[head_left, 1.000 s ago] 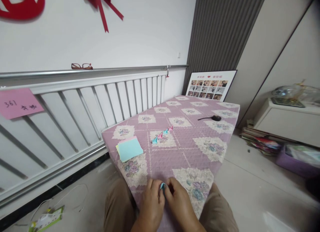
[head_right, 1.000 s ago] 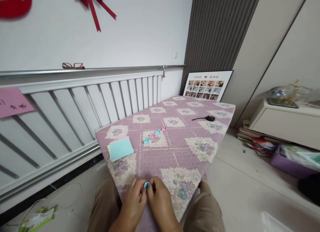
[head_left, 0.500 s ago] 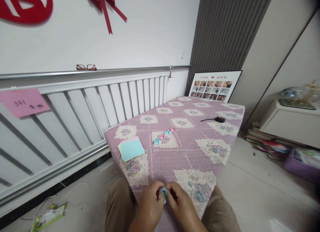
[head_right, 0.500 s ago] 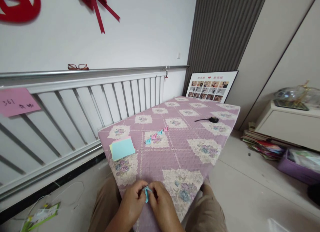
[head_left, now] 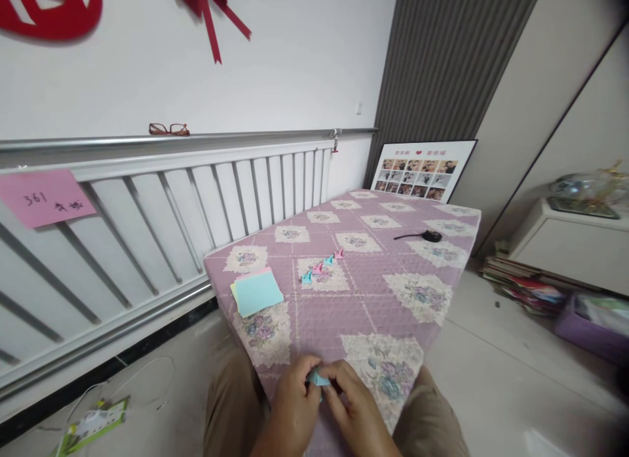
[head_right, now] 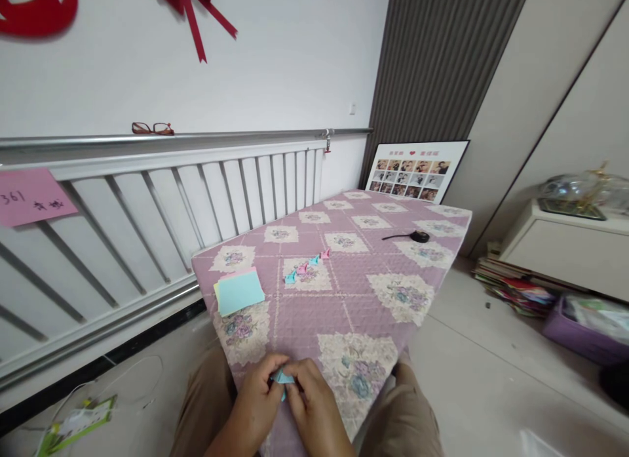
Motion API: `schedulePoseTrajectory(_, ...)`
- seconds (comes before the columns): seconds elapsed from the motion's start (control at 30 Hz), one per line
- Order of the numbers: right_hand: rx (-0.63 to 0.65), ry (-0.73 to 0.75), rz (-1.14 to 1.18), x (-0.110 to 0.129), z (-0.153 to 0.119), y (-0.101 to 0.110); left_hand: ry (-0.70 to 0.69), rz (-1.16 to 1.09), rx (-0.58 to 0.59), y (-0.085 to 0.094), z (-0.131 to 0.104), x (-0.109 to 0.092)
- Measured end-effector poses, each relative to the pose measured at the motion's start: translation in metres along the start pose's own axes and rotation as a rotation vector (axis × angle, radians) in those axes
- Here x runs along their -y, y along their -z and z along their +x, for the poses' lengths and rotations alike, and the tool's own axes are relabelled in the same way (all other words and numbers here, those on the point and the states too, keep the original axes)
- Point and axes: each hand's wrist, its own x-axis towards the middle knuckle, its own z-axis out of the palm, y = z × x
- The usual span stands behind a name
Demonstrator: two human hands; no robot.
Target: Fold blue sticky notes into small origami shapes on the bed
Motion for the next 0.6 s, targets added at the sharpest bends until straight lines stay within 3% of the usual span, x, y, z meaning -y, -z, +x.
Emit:
schedulePoseTrajectory(0.1,0.003,0.016,0.004,0.004,0.001,0.003,0.041,-0.106,-0.002,-0.001,-0.001,0.004)
schedulePoseTrajectory(0.33,0.038,0.025,0.042,0.006,0.000,0.010,0.247,-0.519,0.164,0.000,-0.006,0.001)
schedulePoseTrajectory(0.6,0.126,0.070,0.045,0.012,-0.004,0.022,0.264,-0.585,0.218,0.010,-0.010,-0.011)
